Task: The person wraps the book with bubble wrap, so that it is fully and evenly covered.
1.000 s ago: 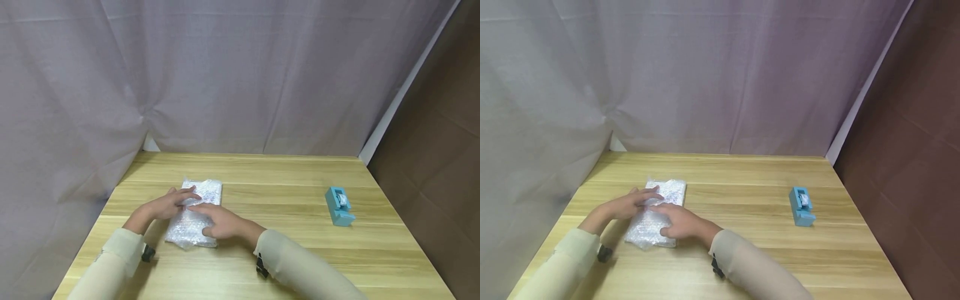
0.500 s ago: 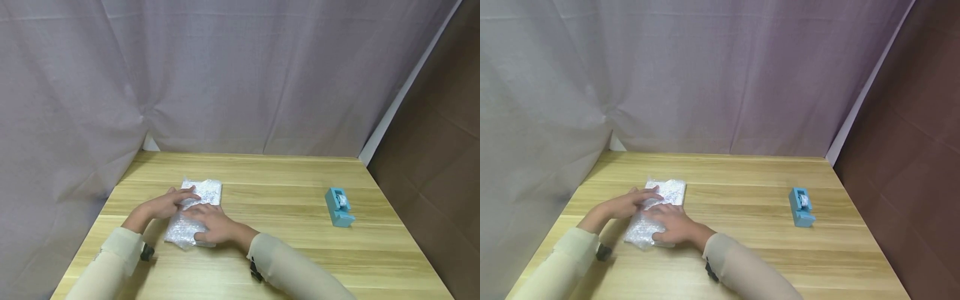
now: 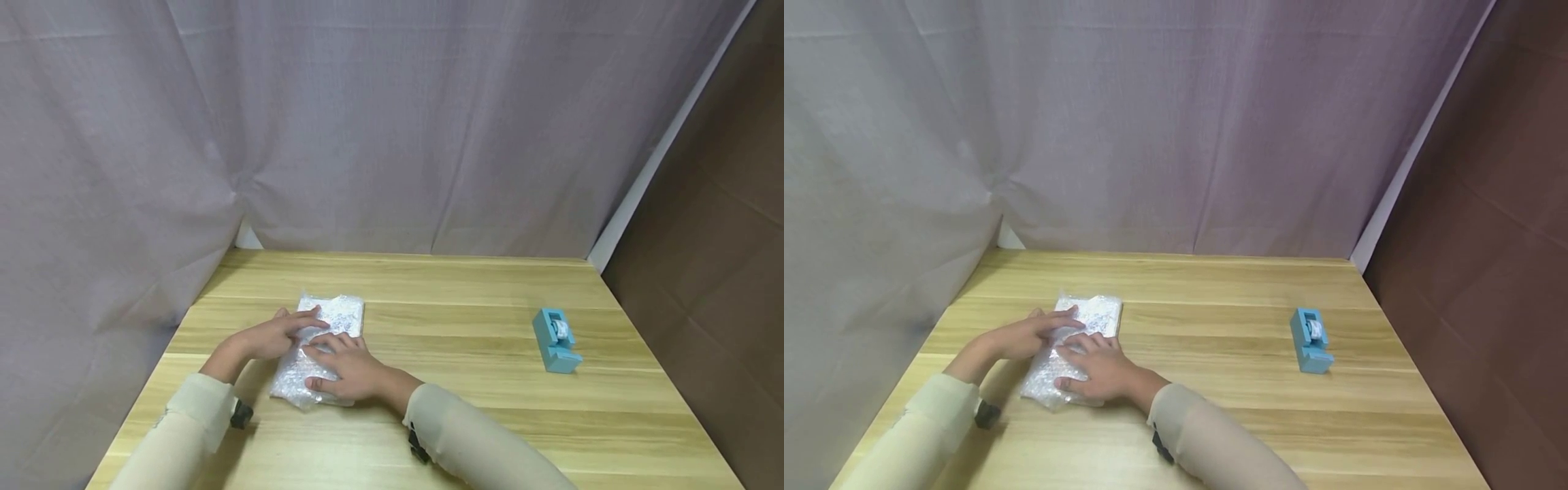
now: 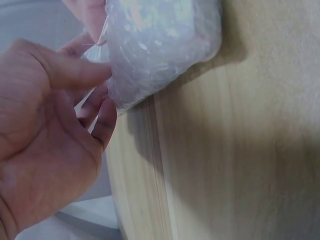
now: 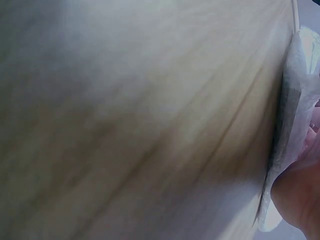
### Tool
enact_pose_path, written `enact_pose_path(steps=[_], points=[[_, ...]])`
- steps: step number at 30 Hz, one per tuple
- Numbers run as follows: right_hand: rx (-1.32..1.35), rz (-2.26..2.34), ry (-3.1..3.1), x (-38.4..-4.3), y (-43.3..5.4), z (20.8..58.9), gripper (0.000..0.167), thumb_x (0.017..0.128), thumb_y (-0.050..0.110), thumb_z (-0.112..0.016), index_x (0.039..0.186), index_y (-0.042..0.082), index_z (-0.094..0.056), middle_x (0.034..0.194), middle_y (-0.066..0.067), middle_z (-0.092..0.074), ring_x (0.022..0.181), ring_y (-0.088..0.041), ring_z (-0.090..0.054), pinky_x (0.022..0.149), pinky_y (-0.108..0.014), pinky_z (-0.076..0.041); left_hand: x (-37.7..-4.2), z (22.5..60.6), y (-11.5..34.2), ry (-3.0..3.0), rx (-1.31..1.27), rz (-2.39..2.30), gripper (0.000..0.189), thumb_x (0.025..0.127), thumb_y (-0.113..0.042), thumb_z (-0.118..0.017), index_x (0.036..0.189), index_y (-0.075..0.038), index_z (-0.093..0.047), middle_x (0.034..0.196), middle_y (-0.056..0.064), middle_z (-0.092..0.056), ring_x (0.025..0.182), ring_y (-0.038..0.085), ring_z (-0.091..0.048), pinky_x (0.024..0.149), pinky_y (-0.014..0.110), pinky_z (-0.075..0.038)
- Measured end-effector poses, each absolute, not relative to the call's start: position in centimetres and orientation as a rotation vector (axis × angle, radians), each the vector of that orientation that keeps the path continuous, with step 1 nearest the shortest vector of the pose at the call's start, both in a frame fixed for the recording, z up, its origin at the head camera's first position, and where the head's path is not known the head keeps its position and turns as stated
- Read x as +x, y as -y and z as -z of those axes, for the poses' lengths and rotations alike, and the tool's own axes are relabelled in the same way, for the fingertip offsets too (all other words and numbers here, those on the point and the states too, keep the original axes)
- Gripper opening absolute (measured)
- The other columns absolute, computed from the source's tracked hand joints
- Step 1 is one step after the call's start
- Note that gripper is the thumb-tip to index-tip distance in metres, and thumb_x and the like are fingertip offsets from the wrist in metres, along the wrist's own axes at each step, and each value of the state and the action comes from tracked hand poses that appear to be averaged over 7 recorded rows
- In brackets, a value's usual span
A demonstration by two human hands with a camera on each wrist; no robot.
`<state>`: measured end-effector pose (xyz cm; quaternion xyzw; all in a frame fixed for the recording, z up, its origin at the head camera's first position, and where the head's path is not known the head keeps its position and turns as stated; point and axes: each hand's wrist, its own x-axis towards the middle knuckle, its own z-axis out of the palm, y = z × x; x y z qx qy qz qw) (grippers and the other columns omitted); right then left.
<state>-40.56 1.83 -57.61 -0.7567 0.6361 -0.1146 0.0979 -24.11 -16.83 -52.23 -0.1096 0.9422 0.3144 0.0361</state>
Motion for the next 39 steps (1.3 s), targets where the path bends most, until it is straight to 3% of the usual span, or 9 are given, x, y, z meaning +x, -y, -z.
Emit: enact_pose_path(steps=[4, 10, 14, 17, 23, 28, 36, 39], points=[[-2.241, 0.329, -1.878, -40.6, -2.0, 57.6, 0.078, 0.113, 0.065, -0.043, 0.178, 0.027, -0.023, 0.181, -0.001, -0.032, 0.163, -0.032, -0.034, 0.128, -0.059, -0.034, -24.2, 52.4, 16.9, -2.866, -0.352, -0.968, 0.065, 0.099, -0.001, -0.049, 0.162, -0.018, -0.056, 0.183, 0.020, -0.021, 0.167, 0.060, -0.007, 0.127, 0.084, 0.010], [-2.236, 0.308, -1.876, -40.7, -2.0, 57.6, 0.077, 0.112, 0.068, -0.043, 0.177, 0.031, -0.026, 0.181, -0.001, -0.032, 0.162, -0.031, -0.035, 0.127, -0.058, -0.034, -24.1, 52.6, 17.1, -2.838, -0.348, -0.999, 0.070, 0.095, -0.015, -0.065, 0.164, -0.018, -0.054, 0.185, 0.019, -0.019, 0.165, 0.066, 0.001, 0.124, 0.088, 0.010], [-2.242, 0.307, -1.880, -40.7, -2.0, 57.6, 0.069, 0.111, 0.070, -0.044, 0.171, 0.037, -0.037, 0.180, 0.001, -0.033, 0.162, -0.032, -0.035, 0.127, -0.058, -0.035, -24.1, 52.5, 16.7, -2.883, -0.316, -0.949, 0.071, 0.095, -0.016, -0.075, 0.163, -0.019, -0.054, 0.184, 0.020, -0.020, 0.163, 0.070, -0.005, 0.123, 0.091, 0.001], [-2.247, 0.303, -1.882, -40.6, -1.9, 57.7, 0.066, 0.111, 0.069, -0.045, 0.169, 0.038, -0.041, 0.180, 0.001, -0.033, 0.162, -0.032, -0.036, 0.127, -0.059, -0.035, -24.2, 52.3, 16.4, -2.916, -0.312, -0.894, 0.071, 0.095, -0.017, -0.079, 0.161, -0.021, -0.055, 0.183, 0.021, -0.022, 0.158, 0.070, -0.017, 0.120, 0.095, -0.013], [-2.241, 0.294, -1.879, -40.5, -2.1, 57.9, 0.073, 0.111, 0.069, -0.044, 0.174, 0.033, -0.036, 0.180, 0.000, -0.032, 0.160, -0.032, -0.038, 0.128, -0.057, -0.035, -24.5, 52.5, 16.4, -2.930, -0.312, -0.854, 0.070, 0.093, -0.016, -0.084, 0.156, -0.022, -0.056, 0.181, 0.024, -0.026, 0.153, 0.067, -0.028, 0.118, 0.093, -0.024], [-2.238, 0.274, -1.879, -40.6, -2.2, 57.9, 0.079, 0.111, 0.069, -0.044, 0.176, 0.026, -0.030, 0.181, -0.001, -0.030, 0.163, -0.034, -0.035, 0.132, -0.061, -0.031, -24.9, 52.9, 16.6, -2.944, -0.293, -0.820, 0.072, 0.089, -0.011, -0.085, 0.153, -0.025, -0.056, 0.179, 0.024, -0.028, 0.142, 0.056, -0.039, 0.115, 0.088, -0.034], [-2.183, 0.350, -1.843, -41.0, -2.1, 57.6, 0.093, 0.109, 0.069, -0.052, 0.179, 0.020, -0.016, 0.184, -0.006, -0.022, 0.169, -0.033, -0.028, 0.134, -0.066, -0.027, -25.0, 52.7, 16.7, -2.926, -0.297, -0.811, 0.072, 0.091, -0.010, -0.085, 0.155, -0.025, -0.054, 0.179, 0.027, -0.026, 0.149, 0.064, -0.032, 0.117, 0.091, -0.029], [-2.151, 0.408, -1.831, -41.2, -2.0, 57.3, 0.095, 0.107, 0.068, -0.057, 0.180, 0.028, -0.011, 0.186, -0.006, -0.019, 0.170, -0.034, -0.026, 0.134, -0.070, -0.026, -24.9, 52.5, 16.7, -2.931, -0.289, -0.802, 0.072, 0.092, -0.011, -0.085, 0.155, -0.023, -0.053, 0.179, 0.028, -0.027, 0.149, 0.064, -0.033, 0.117, 0.090, -0.030]])
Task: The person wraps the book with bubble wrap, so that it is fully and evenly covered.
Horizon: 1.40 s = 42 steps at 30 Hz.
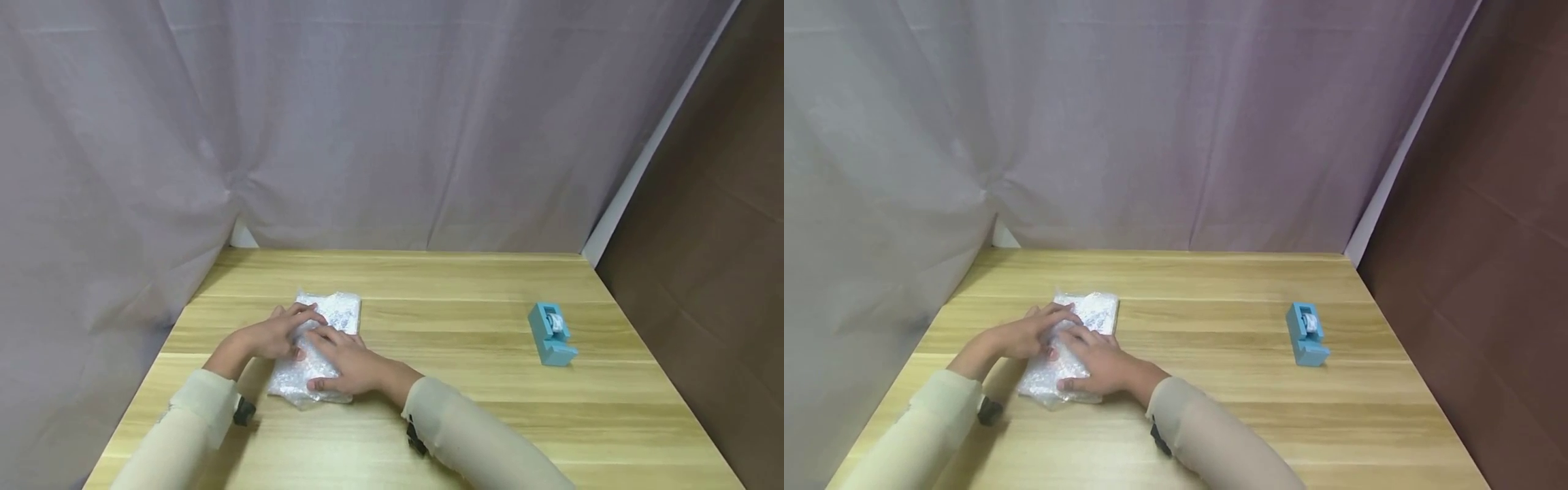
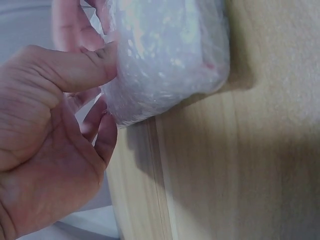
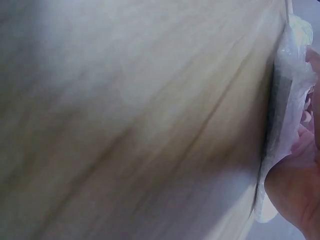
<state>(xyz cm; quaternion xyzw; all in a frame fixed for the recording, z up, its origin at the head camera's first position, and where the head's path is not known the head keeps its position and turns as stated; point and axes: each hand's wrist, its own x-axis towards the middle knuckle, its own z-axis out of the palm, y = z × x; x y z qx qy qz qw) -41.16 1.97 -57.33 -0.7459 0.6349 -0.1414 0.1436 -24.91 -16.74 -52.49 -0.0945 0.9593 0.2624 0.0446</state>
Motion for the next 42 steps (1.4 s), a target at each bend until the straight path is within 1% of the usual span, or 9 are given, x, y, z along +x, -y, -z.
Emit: enact_pose_path(steps=[3, 5, 8, 16, 27, 31, 34, 38, 42], points=[[-2.165, 0.384, -1.820, -41.2, -2.0, 57.0, 0.085, 0.108, 0.068, -0.054, 0.178, 0.042, -0.013, 0.186, -0.006, -0.016, 0.171, -0.038, -0.024, 0.133, -0.074, -0.023, -24.9, 52.3, 16.8, -2.938, -0.282, -0.801, 0.072, 0.092, -0.010, -0.086, 0.155, -0.022, -0.054, 0.179, 0.028, -0.027, 0.154, 0.065, -0.029, 0.119, 0.090, -0.025], [-2.179, 0.352, -1.824, -41.3, -2.0, 57.0, 0.079, 0.109, 0.069, -0.051, 0.176, 0.047, -0.016, 0.187, -0.007, -0.014, 0.171, -0.041, -0.023, 0.132, -0.077, -0.021, -25.0, 52.2, 16.8, -2.940, -0.274, -0.801, 0.073, 0.091, -0.009, -0.086, 0.155, -0.023, -0.054, 0.180, 0.027, -0.027, 0.158, 0.065, -0.027, 0.122, 0.090, -0.019], [-2.190, 0.324, -1.837, -41.3, -2.2, 56.9, 0.077, 0.110, 0.069, -0.049, 0.176, 0.043, -0.020, 0.187, -0.006, -0.012, 0.170, -0.043, -0.023, 0.131, -0.079, -0.021, -25.2, 52.2, 16.8, -2.944, -0.264, -0.803, 0.074, 0.090, -0.009, -0.086, 0.155, -0.023, -0.054, 0.180, 0.027, -0.026, 0.161, 0.065, -0.021, 0.123, 0.092, -0.011], [-2.158, 0.296, -1.872, -41.2, -2.3, 56.9, 0.088, 0.109, 0.070, -0.050, 0.178, 0.023, -0.023, 0.187, -0.008, -0.015, 0.170, -0.039, -0.026, 0.132, -0.074, -0.026, -25.4, 52.5, 17.0, -2.917, -0.282, -0.813, 0.073, 0.092, -0.015, -0.085, 0.158, -0.025, -0.053, 0.181, 0.025, -0.024, 0.156, 0.069, -0.023, 0.118, 0.094, -0.021], [-2.169, 0.270, -1.901, -40.8, -1.8, 56.7, 0.078, 0.112, 0.071, -0.040, 0.176, 0.027, -0.030, 0.186, -0.007, -0.020, 0.168, -0.040, -0.029, 0.131, -0.074, -0.028, -25.1, 52.6, 17.5, -2.886, -0.275, -0.889, 0.069, 0.096, -0.023, -0.083, 0.158, -0.024, -0.053, 0.181, 0.026, -0.021, 0.155, 0.071, -0.020, 0.116, 0.096, -0.019], [-2.157, 0.290, -1.914, -40.8, -1.7, 56.7, 0.070, 0.113, 0.067, -0.040, 0.173, 0.032, -0.038, 0.185, -0.006, -0.024, 0.167, -0.040, -0.031, 0.131, -0.073, -0.029, -25.3, 52.4, 17.2, -2.908, -0.289, -0.836, 0.067, 0.095, -0.019, -0.084, 0.154, -0.027, -0.054, 0.178, 0.025, -0.028, 0.150, 0.067, -0.029, 0.115, 0.093, -0.028], [-2.150, 0.297, -1.910, -40.7, -1.6, 56.7, 0.066, 0.114, 0.065, -0.039, 0.171, 0.033, -0.042, 0.184, -0.004, -0.026, 0.166, -0.039, -0.033, 0.131, -0.072, -0.029, -25.2, 52.3, 16.9, -2.920, -0.312, -0.803, 0.068, 0.092, -0.012, -0.086, 0.150, -0.030, -0.055, 0.174, 0.024, -0.033, 0.141, 0.057, -0.039, 0.111, 0.085, -0.040], [-2.153, 0.293, -1.921, -40.4, -1.6, 56.5, 0.062, 0.116, 0.059, -0.037, 0.170, 0.031, -0.044, 0.183, -0.003, -0.029, 0.165, -0.036, -0.035, 0.131, -0.067, -0.032, -25.1, 52.2, 16.6, -2.933, -0.324, -0.795, 0.070, 0.088, -0.006, -0.087, 0.145, -0.031, -0.057, 0.170, 0.023, -0.038, 0.127, 0.043, -0.044, 0.104, 0.072, -0.047], [-2.165, 0.275, -1.934, -40.2, -1.7, 56.2, 0.059, 0.117, 0.055, -0.036, 0.169, 0.031, -0.045, 0.182, -0.003, -0.030, 0.164, -0.033, -0.037, 0.129, -0.062, -0.036, -25.0, 51.9, 16.5, -2.963, -0.293, -0.773, 0.073, 0.085, -0.002, -0.087, 0.145, -0.029, -0.057, 0.168, 0.027, -0.039, 0.124, 0.045, -0.047, 0.102, 0.071, -0.049]])
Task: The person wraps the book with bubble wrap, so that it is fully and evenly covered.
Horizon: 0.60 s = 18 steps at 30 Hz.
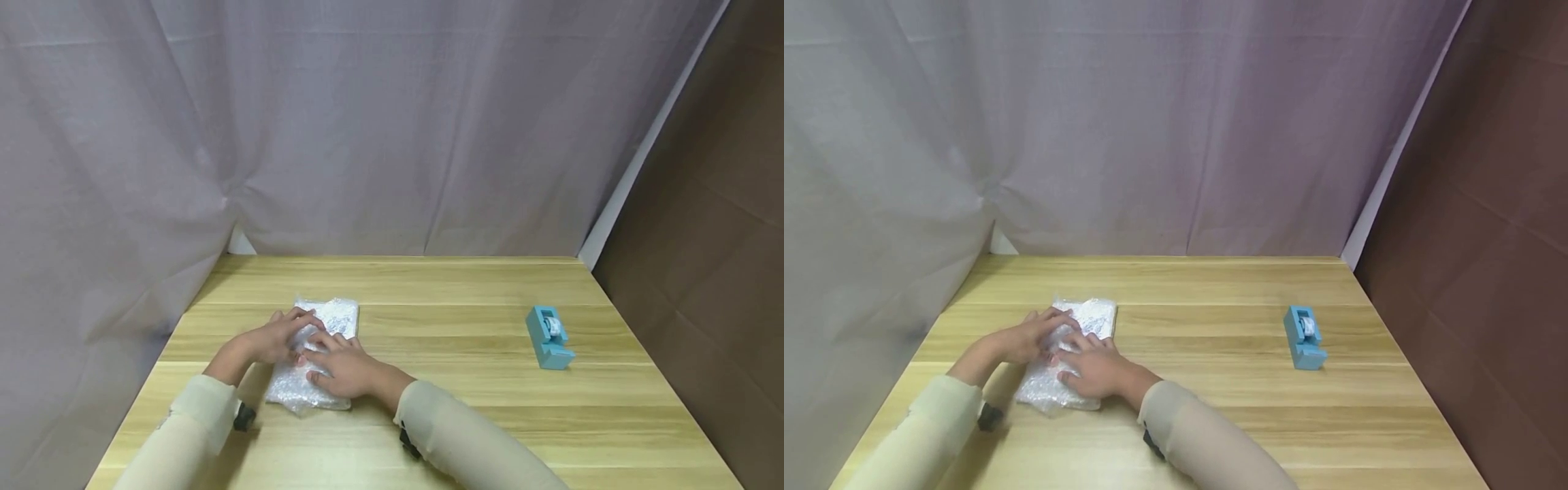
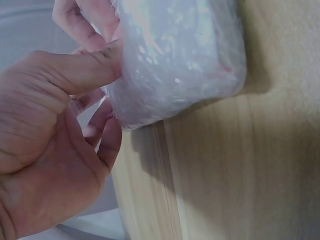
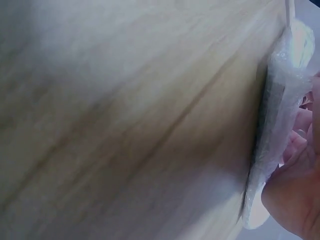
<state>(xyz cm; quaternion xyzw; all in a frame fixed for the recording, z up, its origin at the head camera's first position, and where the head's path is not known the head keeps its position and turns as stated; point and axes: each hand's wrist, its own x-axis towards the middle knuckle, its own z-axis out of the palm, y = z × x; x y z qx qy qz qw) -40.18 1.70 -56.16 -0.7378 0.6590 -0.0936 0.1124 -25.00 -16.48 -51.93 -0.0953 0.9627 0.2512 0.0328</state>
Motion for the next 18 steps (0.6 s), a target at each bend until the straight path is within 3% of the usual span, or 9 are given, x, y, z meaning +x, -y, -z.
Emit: enact_pose_path(steps=[6, 11, 14, 18], points=[[-2.244, 0.124, -1.941, -39.8, -1.6, 55.8, 0.064, 0.116, 0.062, -0.032, 0.172, 0.031, -0.040, 0.185, -0.006, -0.023, 0.167, -0.038, -0.031, 0.131, -0.068, -0.033, -24.7, 51.8, 16.4, -3.025, -0.264, -0.688, 0.075, 0.082, -0.002, -0.087, 0.149, -0.021, -0.059, 0.170, 0.031, -0.038, 0.135, 0.059, -0.046, 0.108, 0.081, -0.045], [-2.295, 0.092, -1.952, -39.6, -1.6, 55.6, 0.066, 0.116, 0.064, -0.027, 0.170, 0.030, -0.042, 0.184, -0.008, -0.025, 0.167, -0.035, -0.032, 0.132, -0.063, -0.034, -24.6, 51.7, 16.3, -3.020, -0.287, -0.673, 0.073, 0.088, -0.003, -0.086, 0.153, -0.020, -0.060, 0.176, 0.027, -0.031, 0.147, 0.067, -0.037, 0.113, 0.085, -0.041], [-2.329, 0.138, -1.943, -39.9, -1.9, 55.4, 0.067, 0.116, 0.065, -0.027, 0.170, 0.028, -0.043, 0.182, -0.009, -0.029, 0.165, -0.035, -0.035, 0.132, -0.063, -0.035, -24.5, 51.4, 16.2, -3.007, -0.320, -0.694, 0.069, 0.092, -0.010, -0.085, 0.156, -0.019, -0.059, 0.178, 0.025, -0.025, 0.153, 0.067, -0.030, 0.113, 0.087, -0.040], [-2.397, 0.202, -1.966, -40.9, -2.9, 54.9, 0.072, 0.114, 0.069, -0.030, 0.171, 0.026, -0.041, 0.180, -0.008, -0.035, 0.164, -0.033, -0.038, 0.133, -0.062, -0.035, -24.2, 50.7, 15.7, -3.037, -0.350, -0.723, 0.066, 0.096, -0.018, -0.082, 0.158, -0.018, -0.058, 0.177, 0.024, -0.025, 0.153, 0.062, -0.032, 0.112, 0.085, -0.043]])
